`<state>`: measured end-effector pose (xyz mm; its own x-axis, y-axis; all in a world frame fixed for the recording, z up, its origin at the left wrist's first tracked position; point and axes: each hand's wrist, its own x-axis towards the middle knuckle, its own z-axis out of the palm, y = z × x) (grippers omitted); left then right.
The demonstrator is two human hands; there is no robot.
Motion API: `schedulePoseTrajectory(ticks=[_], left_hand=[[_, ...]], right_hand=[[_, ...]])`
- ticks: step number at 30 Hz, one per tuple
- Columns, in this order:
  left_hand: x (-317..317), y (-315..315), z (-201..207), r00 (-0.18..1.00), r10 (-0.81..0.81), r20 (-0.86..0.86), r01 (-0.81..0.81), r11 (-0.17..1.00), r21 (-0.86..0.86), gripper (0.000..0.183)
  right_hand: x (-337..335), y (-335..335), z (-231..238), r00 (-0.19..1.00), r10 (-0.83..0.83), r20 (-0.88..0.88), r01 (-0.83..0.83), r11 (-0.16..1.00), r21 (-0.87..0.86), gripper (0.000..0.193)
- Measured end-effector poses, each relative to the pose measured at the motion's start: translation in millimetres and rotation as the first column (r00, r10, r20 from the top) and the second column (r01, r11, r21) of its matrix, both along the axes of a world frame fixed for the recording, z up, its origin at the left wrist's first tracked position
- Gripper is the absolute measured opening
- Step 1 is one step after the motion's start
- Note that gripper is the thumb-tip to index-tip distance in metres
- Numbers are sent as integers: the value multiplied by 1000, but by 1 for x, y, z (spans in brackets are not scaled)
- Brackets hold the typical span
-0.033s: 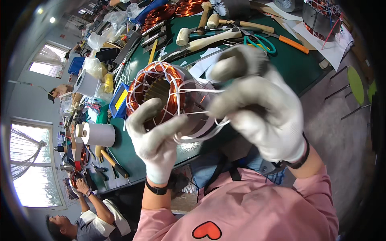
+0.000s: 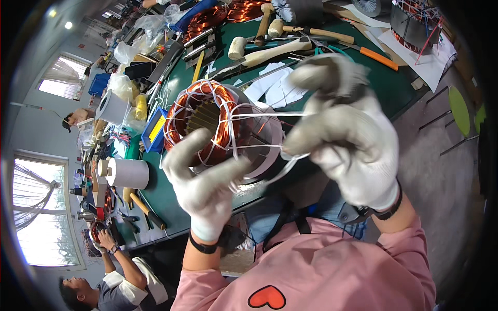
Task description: Assembling an electric motor stator by winding coils and securing the housing with a hammer and tool.
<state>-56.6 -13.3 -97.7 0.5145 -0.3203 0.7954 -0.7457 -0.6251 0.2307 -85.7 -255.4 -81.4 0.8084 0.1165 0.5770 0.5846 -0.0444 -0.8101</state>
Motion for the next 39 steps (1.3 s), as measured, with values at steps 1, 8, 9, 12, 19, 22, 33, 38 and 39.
schedulePoseTrajectory(ticks=[1,8,9,12,19,22,33,38,39], left_hand=[[-8,-4,4,996,-60,73,53,994,99,20],[-56,-16,20,939,-323,-122,340,806,484,36],[-47,-20,18,954,-286,-87,290,816,500,39],[-21,-15,19,986,-125,-108,160,891,426,40],[-6,-19,3,998,-55,3,55,991,122,45],[-7,-2,8,1000,-23,18,23,999,29,52],[12,31,10,985,33,-167,1,980,199,39],[12,20,3,986,147,-75,-129,971,203,35],[13,16,3,986,146,-77,-129,972,196,35]], right_hand=[[-12,-13,-16,1000,-9,5,9,1000,-6,22],[-139,-155,-94,976,216,13,-111,449,887,20],[-176,-179,-113,985,-6,-175,150,544,826,25],[-283,-293,-142,900,-268,-343,435,581,688,33],[-355,-343,-107,614,-657,-436,788,489,373,38],[-385,-374,-116,589,-666,-457,808,468,359,38],[-140,-74,-75,510,-458,-728,542,828,-141,23],[-9,39,-10,879,-469,84,464,805,-371,14],[13,46,-14,874,-468,128,480,795,-370,13]])
